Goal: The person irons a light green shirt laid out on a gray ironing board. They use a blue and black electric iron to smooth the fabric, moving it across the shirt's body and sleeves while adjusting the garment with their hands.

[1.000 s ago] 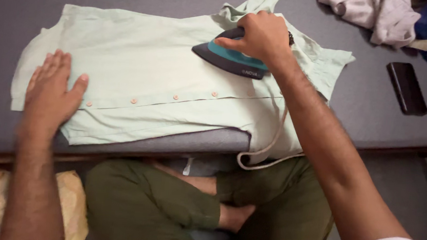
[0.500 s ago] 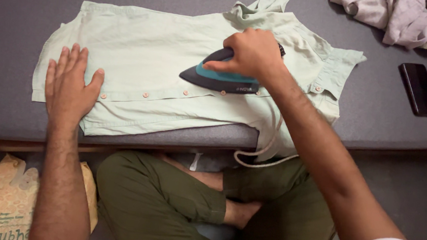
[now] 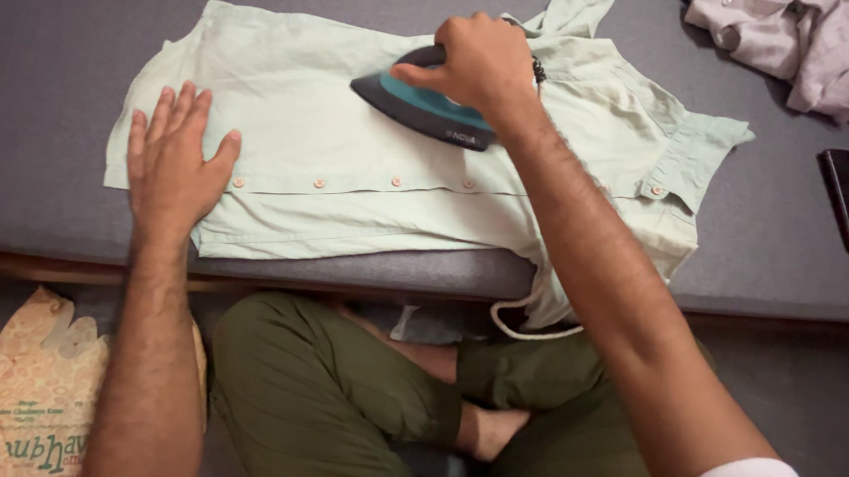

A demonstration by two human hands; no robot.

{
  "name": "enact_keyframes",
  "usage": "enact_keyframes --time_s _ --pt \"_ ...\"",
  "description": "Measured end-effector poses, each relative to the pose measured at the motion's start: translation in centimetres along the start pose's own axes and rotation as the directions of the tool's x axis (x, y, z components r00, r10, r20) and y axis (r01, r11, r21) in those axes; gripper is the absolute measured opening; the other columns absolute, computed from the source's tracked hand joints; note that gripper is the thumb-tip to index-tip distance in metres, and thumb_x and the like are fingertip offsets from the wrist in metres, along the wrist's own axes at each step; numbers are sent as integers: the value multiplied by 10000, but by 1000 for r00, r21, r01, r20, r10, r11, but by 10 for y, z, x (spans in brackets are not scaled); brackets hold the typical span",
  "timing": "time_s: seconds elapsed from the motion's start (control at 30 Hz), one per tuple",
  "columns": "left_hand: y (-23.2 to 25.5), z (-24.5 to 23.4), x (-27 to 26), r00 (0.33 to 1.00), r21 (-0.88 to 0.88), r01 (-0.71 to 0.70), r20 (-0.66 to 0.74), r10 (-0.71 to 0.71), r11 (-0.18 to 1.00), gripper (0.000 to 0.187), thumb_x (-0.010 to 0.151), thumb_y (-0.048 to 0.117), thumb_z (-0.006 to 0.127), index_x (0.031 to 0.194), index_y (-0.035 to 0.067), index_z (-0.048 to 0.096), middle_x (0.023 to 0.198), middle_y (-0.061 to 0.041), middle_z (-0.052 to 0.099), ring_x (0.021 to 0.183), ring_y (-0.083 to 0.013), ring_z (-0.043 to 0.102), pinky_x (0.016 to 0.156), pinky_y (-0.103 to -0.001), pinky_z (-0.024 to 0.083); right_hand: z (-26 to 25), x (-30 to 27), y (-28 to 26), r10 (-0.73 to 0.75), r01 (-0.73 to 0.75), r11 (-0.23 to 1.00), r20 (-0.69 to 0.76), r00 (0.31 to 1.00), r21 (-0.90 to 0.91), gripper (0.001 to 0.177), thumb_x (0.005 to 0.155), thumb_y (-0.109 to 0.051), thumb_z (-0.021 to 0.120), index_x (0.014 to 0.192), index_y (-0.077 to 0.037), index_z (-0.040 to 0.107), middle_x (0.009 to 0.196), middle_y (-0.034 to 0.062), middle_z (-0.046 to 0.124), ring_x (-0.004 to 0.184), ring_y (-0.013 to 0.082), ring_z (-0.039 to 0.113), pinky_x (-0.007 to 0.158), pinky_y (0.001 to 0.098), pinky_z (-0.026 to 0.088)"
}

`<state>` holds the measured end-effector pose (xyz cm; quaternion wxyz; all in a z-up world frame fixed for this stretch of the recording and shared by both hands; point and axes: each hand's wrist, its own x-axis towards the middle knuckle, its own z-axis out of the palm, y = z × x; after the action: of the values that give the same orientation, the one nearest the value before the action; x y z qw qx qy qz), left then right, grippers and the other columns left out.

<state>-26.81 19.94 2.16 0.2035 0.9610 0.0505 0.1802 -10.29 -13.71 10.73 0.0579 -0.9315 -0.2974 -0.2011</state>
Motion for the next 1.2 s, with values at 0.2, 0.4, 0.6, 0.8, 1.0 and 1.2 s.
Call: enact_keyframes --time_s 0.2,0.4,0.6,0.8,1.0,1.2 --pt "-2 2 1 1000 39 0 10 0 999 644 1005 397 537 1552 62 475 1657 -134 374 1562 -274 246 1262 -469 83 -14 -10 -26 -150 148 988 66 987 35 803 783 -879 688 762 -84 797 591 103 662 583 316 693 546 455 563" --pt "-2 3 2 999 52 -3 33 2 999 647 1009 392 520 1561 61 454 1663 -138 355 1562 -284 232 1258 -482 71 -23 -24 -61 -240 234 969 80 967 80 782 779 -870 676 765 -97 794 552 67 657 546 282 673 544 423 542" --pt "-4 2 2 1000 38 -8 21 7 999 657 1001 395 522 1555 50 454 1663 -141 355 1563 -287 227 1257 -480 59 -7 -6 -74 -180 180 982 -15 984 64 758 793 -838 711 740 -84 769 537 105 650 489 302 660 484 428 516" --pt "-9 -4 7 995 165 -6 103 -11 986 669 1048 490 426 1574 79 372 1659 -167 272 1539 -332 162 1209 -524 29 32 41 -83 -44 57 996 -186 982 64 756 738 -804 769 688 -50 736 590 141 678 530 336 682 493 452 532" --pt "-45 -40 0 972 200 82 202 -123 976 597 1052 452 321 1605 226 320 1689 -12 254 1552 -274 166 1232 -570 5 42 53 -83 -118 144 983 -206 971 114 724 765 -778 790 711 -58 740 627 150 691 566 364 683 514 477 535" --pt "-59 -32 -9 998 189 38 34 -46 981 573 1044 333 401 1595 179 432 1661 -75 373 1541 -315 267 1239 -582 87 14 44 -104 -301 288 937 39 953 198 768 728 -851 762 753 -84 744 610 122 687 576 344 689 548 484 540"
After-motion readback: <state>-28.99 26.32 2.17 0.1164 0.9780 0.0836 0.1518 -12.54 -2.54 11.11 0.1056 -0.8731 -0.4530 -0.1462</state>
